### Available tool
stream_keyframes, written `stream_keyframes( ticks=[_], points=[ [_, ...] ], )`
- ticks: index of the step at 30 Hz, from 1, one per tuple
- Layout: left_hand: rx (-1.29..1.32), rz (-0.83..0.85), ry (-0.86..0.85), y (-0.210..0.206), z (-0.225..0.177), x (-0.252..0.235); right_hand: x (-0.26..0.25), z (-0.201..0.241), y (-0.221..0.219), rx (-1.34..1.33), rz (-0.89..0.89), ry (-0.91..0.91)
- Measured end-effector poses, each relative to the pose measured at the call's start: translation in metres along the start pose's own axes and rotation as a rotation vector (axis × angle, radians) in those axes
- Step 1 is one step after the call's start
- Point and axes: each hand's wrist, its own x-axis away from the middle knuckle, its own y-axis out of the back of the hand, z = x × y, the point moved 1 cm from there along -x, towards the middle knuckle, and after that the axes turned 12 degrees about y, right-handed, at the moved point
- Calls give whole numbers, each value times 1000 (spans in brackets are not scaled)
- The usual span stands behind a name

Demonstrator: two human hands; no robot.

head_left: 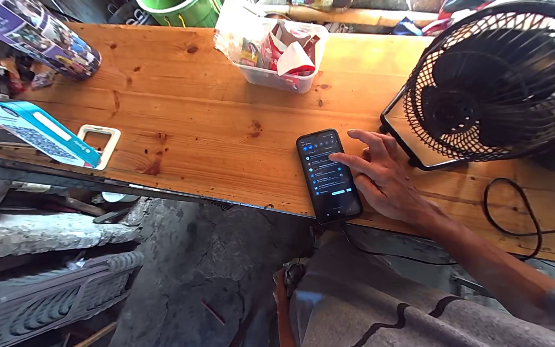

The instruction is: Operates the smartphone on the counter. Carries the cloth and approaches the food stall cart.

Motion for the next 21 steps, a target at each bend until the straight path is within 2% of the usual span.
stream_keyframes(
  ticks=[21],
  points=[
    [-20, 4, -25, -1, 4, -6, 0, 0, 0, 4, -1, -3]
  ],
)
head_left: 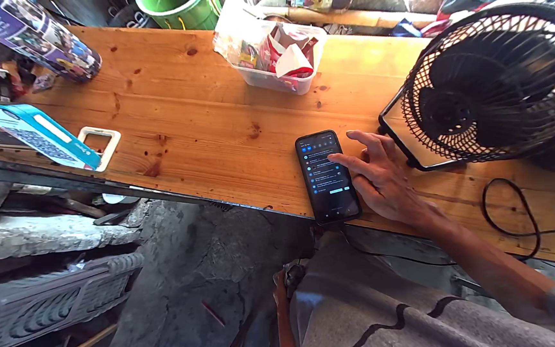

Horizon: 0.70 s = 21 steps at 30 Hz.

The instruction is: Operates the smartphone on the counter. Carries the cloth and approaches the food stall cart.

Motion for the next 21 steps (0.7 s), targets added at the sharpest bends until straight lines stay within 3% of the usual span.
stream_keyframes(
  ticks=[21],
  points=[
    [-4, 4, 14, -2, -3, 5, 1, -1, -1, -3, 6, -2]
  ],
)
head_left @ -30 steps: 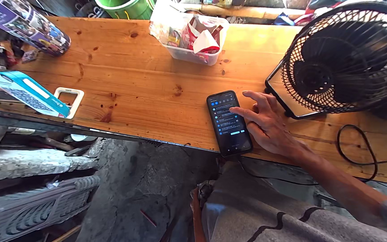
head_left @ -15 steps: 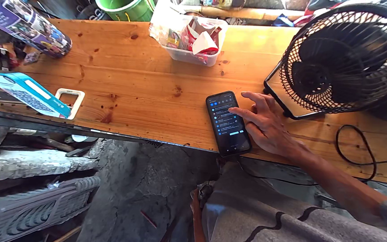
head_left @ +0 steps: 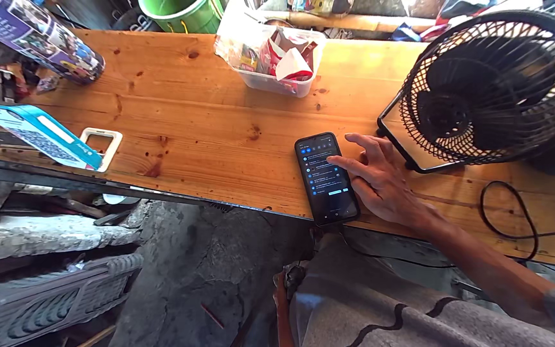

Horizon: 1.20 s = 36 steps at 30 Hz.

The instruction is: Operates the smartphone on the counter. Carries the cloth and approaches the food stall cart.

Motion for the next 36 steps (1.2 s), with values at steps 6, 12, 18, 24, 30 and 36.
stream_keyframes(
  ticks=[6, 12, 18, 24, 30, 36],
  points=[
    [-18, 9, -7, 2, 2, -4, -1, 1, 1, 5, -7, 12],
    [-36, 5, -32, 2, 2, -6, 0, -1, 0, 6, -13, 22],
    [-4, -14, -10, 2, 1, -5, 0, -1, 0, 9, -12, 12],
    [1, -8, -24, 3, 0, -5, 0, -1, 1, -6, -20, 20],
    [0, -2, -33, 2, -1, -4, 1, -2, 2, -70, -71, 74],
    [-11, -22, 0, 3, -1, -2, 2, -1, 4, -122, -76, 130]
  ],
)
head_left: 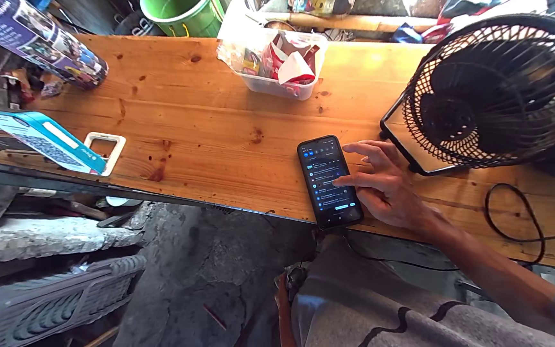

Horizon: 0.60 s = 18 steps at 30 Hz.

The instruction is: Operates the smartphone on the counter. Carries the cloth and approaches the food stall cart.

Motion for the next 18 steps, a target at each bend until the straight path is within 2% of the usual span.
stream_keyframes(
  ticks=[7, 18],
  points=[
    [-2, 18, -22, -1, 0, -1, 2, -1, 0, -67, -5, 62],
    [-32, 12, -12, -2, -2, -1, 1, 0, 0, -81, -2, 49]
  ],
)
